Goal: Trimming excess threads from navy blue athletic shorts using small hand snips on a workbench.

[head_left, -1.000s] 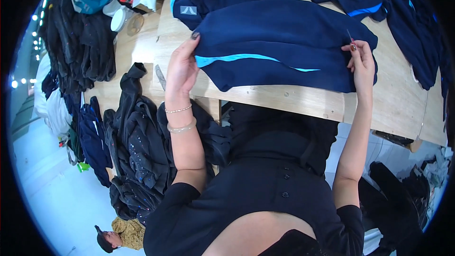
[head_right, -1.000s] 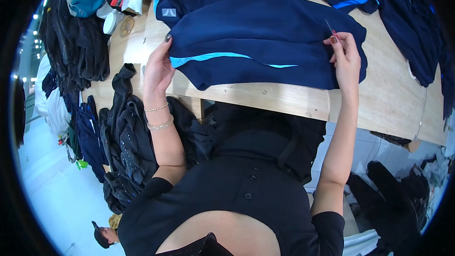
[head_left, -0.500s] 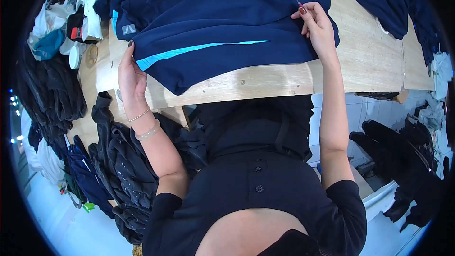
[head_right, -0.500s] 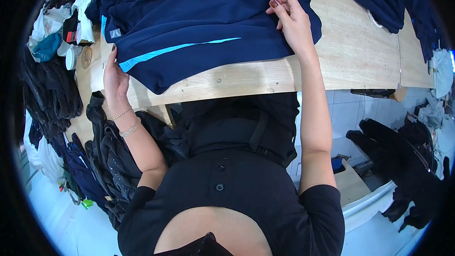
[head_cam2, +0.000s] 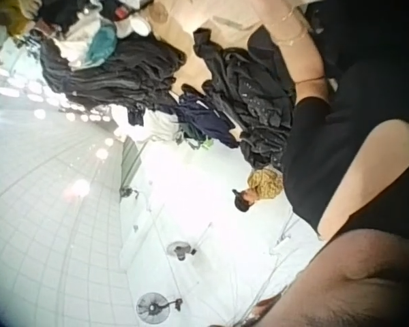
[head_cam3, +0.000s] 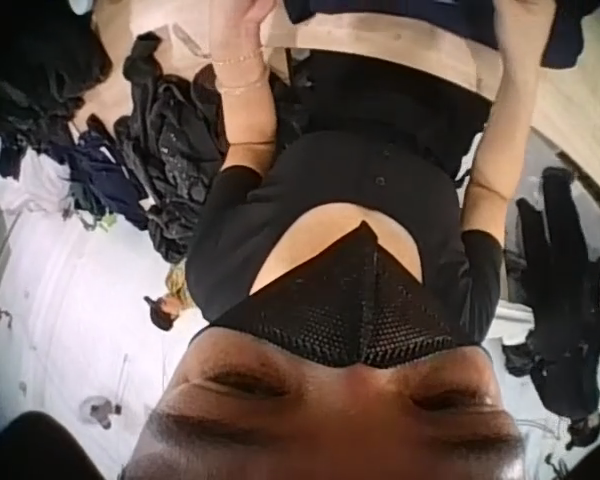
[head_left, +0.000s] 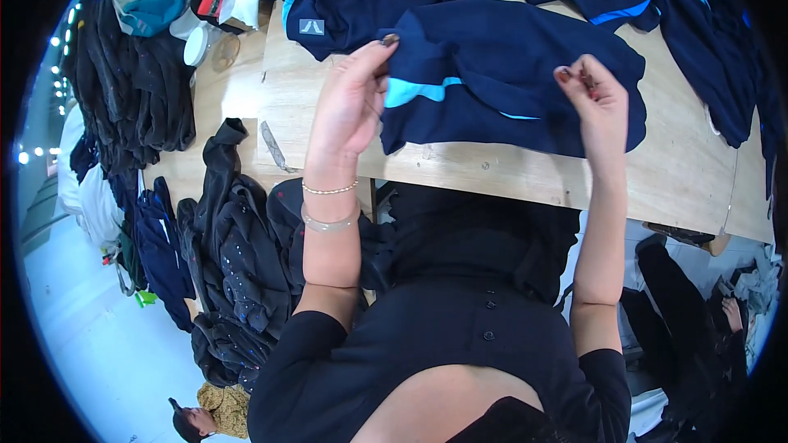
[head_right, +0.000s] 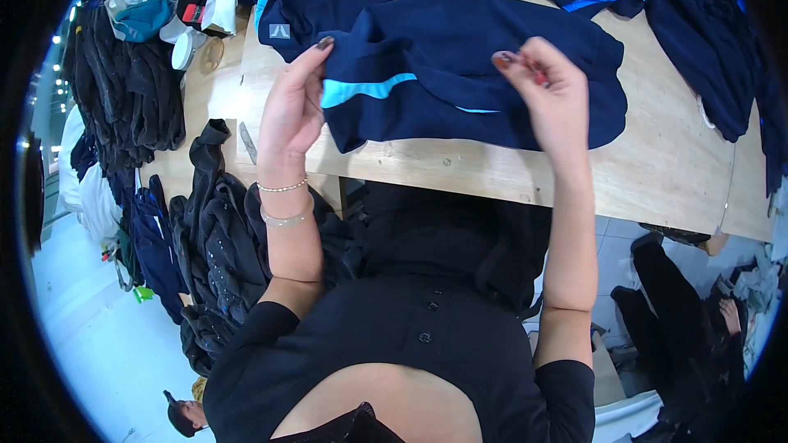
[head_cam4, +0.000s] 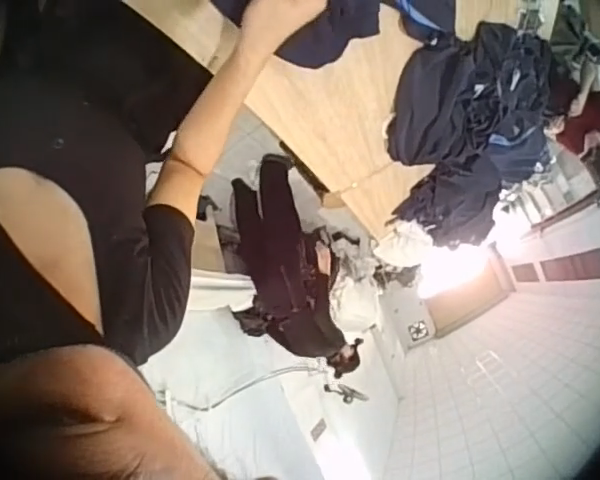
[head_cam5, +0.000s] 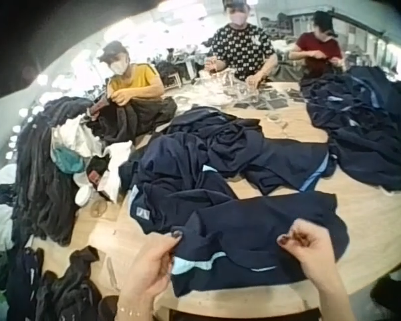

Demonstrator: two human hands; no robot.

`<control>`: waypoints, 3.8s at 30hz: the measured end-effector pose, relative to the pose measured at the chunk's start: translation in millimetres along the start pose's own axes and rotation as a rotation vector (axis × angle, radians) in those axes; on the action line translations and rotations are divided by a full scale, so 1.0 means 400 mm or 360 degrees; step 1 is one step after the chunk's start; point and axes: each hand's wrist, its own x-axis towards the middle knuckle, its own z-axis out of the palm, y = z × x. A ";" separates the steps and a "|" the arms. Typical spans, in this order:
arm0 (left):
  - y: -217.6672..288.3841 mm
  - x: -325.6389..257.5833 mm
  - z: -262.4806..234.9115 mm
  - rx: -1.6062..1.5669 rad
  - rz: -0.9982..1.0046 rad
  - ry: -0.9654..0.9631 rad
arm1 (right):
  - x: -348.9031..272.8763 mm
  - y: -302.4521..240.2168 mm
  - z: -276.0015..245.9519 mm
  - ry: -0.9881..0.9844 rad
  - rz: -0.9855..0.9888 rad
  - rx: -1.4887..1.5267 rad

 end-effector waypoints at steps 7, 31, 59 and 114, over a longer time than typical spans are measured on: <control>-0.014 0.016 0.055 0.0093 -0.0076 -0.0258 | 0.015 -0.101 0.139 -0.0137 -0.0416 -0.0480; -0.005 0.091 0.021 0.2081 0.1540 -0.0641 | 0.043 -0.128 -0.309 0.1042 -0.0335 0.0249; -0.240 0.023 -0.005 0.1196 0.1188 0.0304 | -0.135 0.053 -0.358 0.0508 0.0220 -0.0217; -0.162 -0.100 0.227 -0.1090 -0.0254 -0.0491 | -0.174 -0.116 0.031 0.0600 -0.0439 -0.0619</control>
